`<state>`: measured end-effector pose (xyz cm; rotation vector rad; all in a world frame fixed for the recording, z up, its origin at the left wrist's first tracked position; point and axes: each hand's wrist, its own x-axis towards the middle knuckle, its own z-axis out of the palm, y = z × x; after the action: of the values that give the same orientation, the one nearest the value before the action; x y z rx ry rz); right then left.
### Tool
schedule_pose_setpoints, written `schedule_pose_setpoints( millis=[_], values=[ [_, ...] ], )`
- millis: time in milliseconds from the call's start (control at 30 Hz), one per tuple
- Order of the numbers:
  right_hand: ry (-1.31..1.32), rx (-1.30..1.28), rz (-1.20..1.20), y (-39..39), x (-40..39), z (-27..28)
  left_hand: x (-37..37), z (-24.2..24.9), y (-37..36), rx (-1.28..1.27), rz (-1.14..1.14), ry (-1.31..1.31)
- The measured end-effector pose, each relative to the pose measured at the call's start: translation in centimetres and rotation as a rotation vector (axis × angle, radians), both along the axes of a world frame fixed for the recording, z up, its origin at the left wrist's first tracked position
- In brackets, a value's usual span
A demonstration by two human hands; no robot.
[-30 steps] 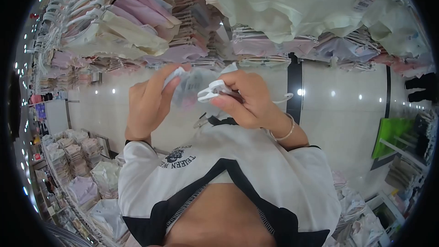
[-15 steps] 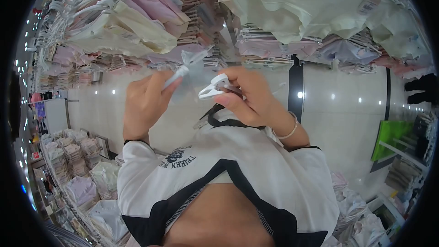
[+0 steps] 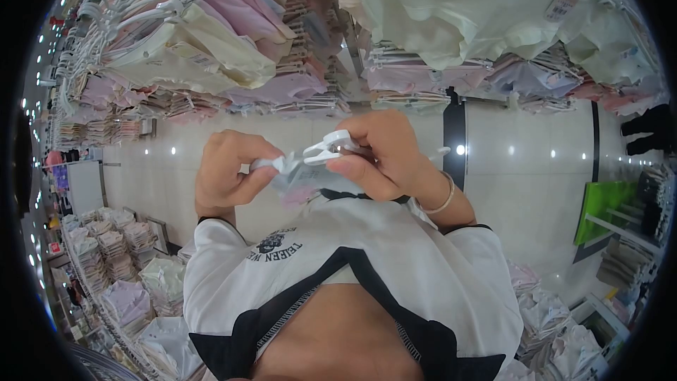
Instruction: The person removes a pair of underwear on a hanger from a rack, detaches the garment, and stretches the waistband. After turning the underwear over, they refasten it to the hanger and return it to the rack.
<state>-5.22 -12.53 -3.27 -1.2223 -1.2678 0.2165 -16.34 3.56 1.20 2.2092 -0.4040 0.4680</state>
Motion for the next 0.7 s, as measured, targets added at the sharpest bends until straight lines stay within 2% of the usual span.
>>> schedule_pose_setpoints(
  millis=[67,167,333,467,567,700],
  values=[
    [-0.043,-0.013,-0.006,0.1,-0.1,0.2,0.0,-0.5,0.2,-0.064,-0.067,-0.006],
    [-0.020,-0.037,0.065,0.2,0.0,-0.3,0.2,-0.6,0.4,-0.031,-0.125,-0.003],
    [-0.137,0.040,-0.009,0.1,0.3,0.6,0.5,-0.6,0.5,-0.039,-0.131,-0.060],
    [-0.243,0.004,0.103,0.1,0.6,1.5,0.5,-0.4,0.2,-0.062,-0.117,-0.022],
    [-0.183,0.192,-0.017,0.6,-0.2,0.2,0.5,-0.3,0.1,-0.044,-0.114,-0.013],
    [-0.245,0.211,-0.059,0.3,-0.2,0.4,0.5,-0.5,-0.1,-0.087,-0.132,0.010]
  ],
)
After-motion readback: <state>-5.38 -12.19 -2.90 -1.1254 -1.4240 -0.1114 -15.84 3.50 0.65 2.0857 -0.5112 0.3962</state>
